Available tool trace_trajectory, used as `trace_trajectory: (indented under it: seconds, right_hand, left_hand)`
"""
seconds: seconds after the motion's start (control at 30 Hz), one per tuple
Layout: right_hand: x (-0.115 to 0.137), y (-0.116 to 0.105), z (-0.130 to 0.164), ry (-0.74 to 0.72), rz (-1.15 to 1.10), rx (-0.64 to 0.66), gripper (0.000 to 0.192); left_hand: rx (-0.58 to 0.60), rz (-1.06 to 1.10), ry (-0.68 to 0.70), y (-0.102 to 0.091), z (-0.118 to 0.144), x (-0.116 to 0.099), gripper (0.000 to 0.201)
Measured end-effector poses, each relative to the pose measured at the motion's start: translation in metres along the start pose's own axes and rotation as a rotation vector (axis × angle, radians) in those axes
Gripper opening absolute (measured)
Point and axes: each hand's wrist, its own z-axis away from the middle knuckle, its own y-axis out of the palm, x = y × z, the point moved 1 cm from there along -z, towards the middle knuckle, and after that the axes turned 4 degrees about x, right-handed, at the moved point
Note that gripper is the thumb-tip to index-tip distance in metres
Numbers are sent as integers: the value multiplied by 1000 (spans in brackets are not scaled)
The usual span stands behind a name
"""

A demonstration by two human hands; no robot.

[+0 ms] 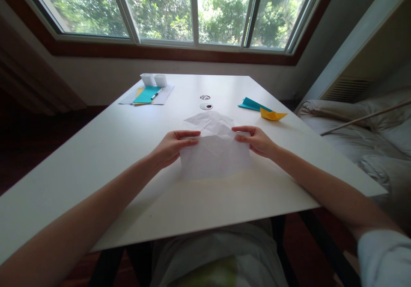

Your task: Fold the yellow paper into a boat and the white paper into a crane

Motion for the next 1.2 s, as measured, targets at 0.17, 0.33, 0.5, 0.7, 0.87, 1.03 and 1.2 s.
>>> trace_trajectory:
  seconds: [0.17, 0.33, 0.5, 0.7, 0.87, 1.03, 1.2]
  right_hand:
    - [0, 1, 1, -17, 32, -9, 36]
    - [0, 3, 1, -33, 68, -25, 36]
    - [-4, 2, 0, -75, 108, -26, 32]
    - [-3, 1, 2, -29, 119, 13, 39]
    - [8, -17, -4, -10, -2, -64, 63]
    - [17, -43, -14, 125, -76, -48, 44]
    - [20, -47, -15, 251, -84, 197, 46]
  left_hand:
    - [-6, -27, 37, 1, 1, 0, 40]
    - [-52, -67, 75, 0, 0, -1, 38]
    - [-49, -78, 72, 2, 1, -1, 35]
    - [-63, -94, 70, 2, 2, -2, 35]
    - [-1, -48, -23, -2, 1, -4, 34]
    - [84, 3, -78, 0, 0, -5, 28]
    - [250, -69, -232, 9, 3, -4, 28]
